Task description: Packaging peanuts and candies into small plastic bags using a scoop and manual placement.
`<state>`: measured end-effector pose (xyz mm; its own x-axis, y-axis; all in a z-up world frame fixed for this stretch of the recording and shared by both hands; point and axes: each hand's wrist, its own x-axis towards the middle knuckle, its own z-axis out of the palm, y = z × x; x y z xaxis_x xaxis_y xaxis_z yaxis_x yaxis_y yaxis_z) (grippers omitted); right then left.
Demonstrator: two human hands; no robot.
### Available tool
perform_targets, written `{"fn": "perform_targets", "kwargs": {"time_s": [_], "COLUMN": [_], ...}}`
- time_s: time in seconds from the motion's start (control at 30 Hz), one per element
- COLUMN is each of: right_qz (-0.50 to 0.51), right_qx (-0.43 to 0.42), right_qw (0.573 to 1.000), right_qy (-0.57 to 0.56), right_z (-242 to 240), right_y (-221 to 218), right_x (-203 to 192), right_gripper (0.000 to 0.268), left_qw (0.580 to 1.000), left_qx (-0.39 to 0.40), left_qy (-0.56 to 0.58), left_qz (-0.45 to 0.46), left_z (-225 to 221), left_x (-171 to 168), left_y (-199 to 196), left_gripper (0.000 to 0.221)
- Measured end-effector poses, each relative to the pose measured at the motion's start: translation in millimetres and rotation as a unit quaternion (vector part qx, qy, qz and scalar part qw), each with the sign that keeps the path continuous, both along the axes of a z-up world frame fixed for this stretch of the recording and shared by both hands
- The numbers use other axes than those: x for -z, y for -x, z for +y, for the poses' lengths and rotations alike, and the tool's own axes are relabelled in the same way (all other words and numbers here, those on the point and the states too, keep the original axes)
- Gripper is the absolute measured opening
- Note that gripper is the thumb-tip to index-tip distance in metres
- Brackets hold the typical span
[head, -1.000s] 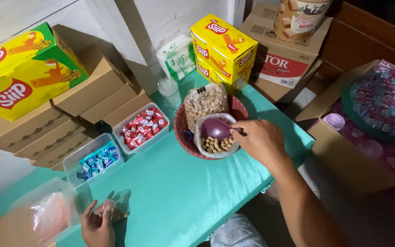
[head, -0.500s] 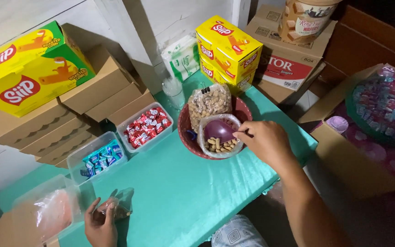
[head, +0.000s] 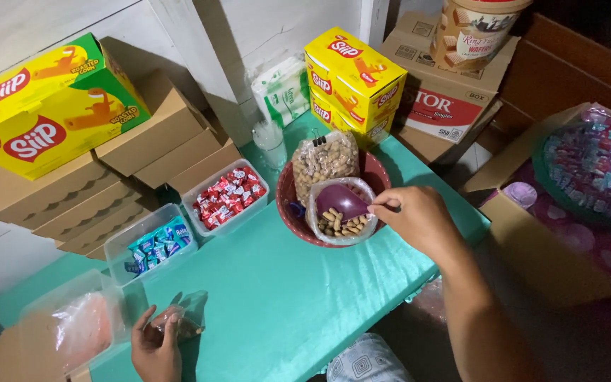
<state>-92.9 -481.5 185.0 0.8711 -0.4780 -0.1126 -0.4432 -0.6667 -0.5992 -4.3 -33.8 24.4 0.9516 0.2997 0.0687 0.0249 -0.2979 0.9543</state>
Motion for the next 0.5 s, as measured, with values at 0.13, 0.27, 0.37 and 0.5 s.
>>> {"fn": "perform_targets", "kwargs": {"time_s": [0.13, 0.27, 0.37, 0.5], "right_qz": [-0.019, -0.031, -0.035, -0.017], "right_qx": [0.003, 0.012, 0.014, 0.016], "right_qw": [1.000, 0.999, 0.999, 0.999], "right_qy": [-0.025, -0.024, -0.030, -0.033], "right_z": [3.5, 3.9, 4.1, 5.5], "right_y": [1.0, 0.6, 0.2, -0.2], "right_x": [-2.8, -2.4, -1.2, -3.0], "right_gripper": [0.025, 0.025, 0.024, 0.023], "left_qw": [1.000, 1.000, 1.000, 1.000], "left_qx": [-0.002, 0.003, -0.006, -0.012], "left_qy": [0.009, 0.011, 0.011, 0.018], "left_qz": [-0.013, -0.002, 0.015, 0.018], "left_z": [5.3, 5.4, 2.8, 4.2], "left_x": [10.5, 7.8, 0.9, 3.7], "left_y": [-2.3, -2.0, -0.8, -2.5], "left_gripper": [0.045, 0.046, 0.046, 0.045]}}
